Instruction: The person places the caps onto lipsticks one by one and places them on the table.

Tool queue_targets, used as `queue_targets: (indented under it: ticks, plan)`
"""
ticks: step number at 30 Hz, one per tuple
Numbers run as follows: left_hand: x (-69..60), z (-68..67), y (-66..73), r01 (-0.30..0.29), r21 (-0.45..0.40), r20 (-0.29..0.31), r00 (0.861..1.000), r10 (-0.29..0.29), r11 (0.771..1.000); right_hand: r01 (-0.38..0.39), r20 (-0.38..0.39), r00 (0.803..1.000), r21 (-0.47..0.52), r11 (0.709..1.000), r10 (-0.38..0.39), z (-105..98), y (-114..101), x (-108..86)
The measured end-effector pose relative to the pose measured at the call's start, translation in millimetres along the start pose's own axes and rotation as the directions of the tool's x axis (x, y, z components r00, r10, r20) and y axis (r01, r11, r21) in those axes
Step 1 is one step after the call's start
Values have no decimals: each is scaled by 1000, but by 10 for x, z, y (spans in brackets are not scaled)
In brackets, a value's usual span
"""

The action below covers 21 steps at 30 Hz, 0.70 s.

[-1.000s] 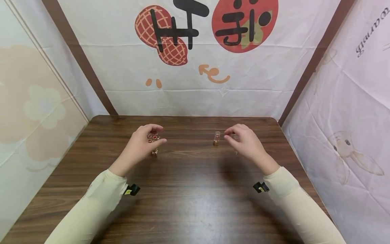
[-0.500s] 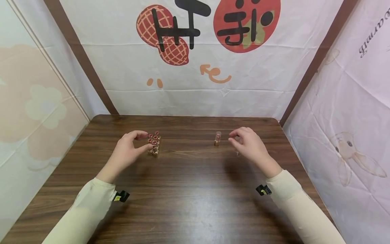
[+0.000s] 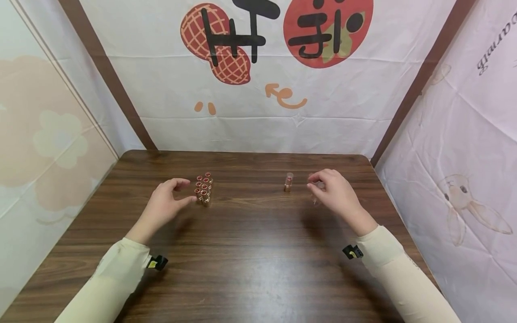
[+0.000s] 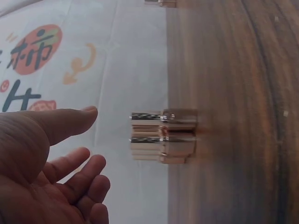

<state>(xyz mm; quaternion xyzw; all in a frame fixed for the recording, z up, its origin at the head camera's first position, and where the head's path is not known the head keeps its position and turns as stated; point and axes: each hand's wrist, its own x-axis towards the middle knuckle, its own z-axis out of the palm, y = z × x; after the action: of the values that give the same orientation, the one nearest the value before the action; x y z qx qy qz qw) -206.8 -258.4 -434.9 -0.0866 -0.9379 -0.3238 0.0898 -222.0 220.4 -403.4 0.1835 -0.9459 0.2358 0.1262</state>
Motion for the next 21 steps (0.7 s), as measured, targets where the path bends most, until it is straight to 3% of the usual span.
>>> queue_targets:
  ticks: [10,21]
  plan:
    - [37,121,-166,83,17,79,993,-84,996,-9,-12,1000,-17,1000,9,7,79,-35]
    - [99,285,-333,141,21,118,983,-143,990,-44,10,999,-25,999,45,7,119,-55]
